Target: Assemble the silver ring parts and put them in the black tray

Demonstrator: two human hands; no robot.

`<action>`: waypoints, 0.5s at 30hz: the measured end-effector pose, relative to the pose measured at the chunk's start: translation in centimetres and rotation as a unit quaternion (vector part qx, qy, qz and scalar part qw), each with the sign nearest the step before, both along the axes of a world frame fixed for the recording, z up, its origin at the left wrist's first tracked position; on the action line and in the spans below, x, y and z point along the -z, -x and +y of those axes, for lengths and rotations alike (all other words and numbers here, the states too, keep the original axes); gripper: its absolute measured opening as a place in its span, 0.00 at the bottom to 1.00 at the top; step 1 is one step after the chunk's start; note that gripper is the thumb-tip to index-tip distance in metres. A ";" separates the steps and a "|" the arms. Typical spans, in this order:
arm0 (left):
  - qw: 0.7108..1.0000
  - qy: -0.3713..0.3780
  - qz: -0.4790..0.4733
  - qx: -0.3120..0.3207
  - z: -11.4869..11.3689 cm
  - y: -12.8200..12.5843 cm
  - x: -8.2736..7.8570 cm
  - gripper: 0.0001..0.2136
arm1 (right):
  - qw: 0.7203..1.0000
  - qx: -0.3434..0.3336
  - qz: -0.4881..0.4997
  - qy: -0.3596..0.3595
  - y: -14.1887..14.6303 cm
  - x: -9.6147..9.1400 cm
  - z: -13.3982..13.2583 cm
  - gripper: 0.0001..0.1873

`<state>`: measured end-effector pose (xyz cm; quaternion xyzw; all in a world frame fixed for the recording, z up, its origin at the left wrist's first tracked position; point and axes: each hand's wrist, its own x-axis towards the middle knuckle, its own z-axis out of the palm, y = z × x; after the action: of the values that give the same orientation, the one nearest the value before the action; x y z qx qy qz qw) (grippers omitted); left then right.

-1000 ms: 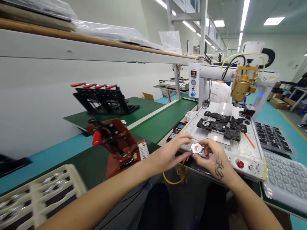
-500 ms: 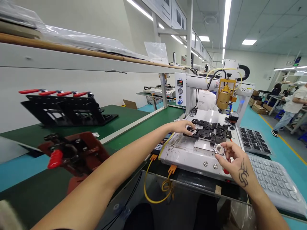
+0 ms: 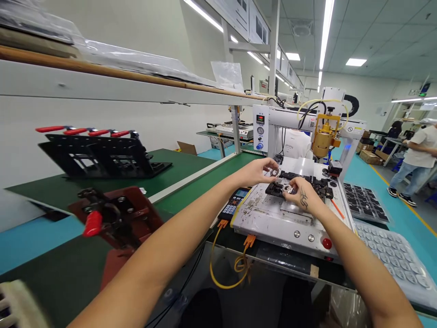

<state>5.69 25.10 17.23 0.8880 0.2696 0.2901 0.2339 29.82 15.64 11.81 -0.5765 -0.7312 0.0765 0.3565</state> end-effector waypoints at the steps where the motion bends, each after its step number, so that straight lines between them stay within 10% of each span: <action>1: 1.000 0.000 -0.018 -0.001 -0.7 0.5 -0.2 0.21 | 1.000 -0.010 -0.011 0.012 0.3 0.0 1.4 0.17; 7: 0.991 0.040 -0.128 -0.010 -5.1 4.1 -0.6 0.20 | 0.991 -0.056 -0.072 0.096 0.9 -0.1 6.4 0.18; 15: 0.986 0.062 -0.151 -0.024 -9.5 7.6 1.0 0.19 | 0.981 -0.067 -0.144 0.109 0.9 0.2 6.9 0.15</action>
<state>-1.93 15.57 16.22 0.8111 0.2700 0.4089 0.3195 28.87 22.58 11.56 -0.5662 -0.7996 0.0953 0.1764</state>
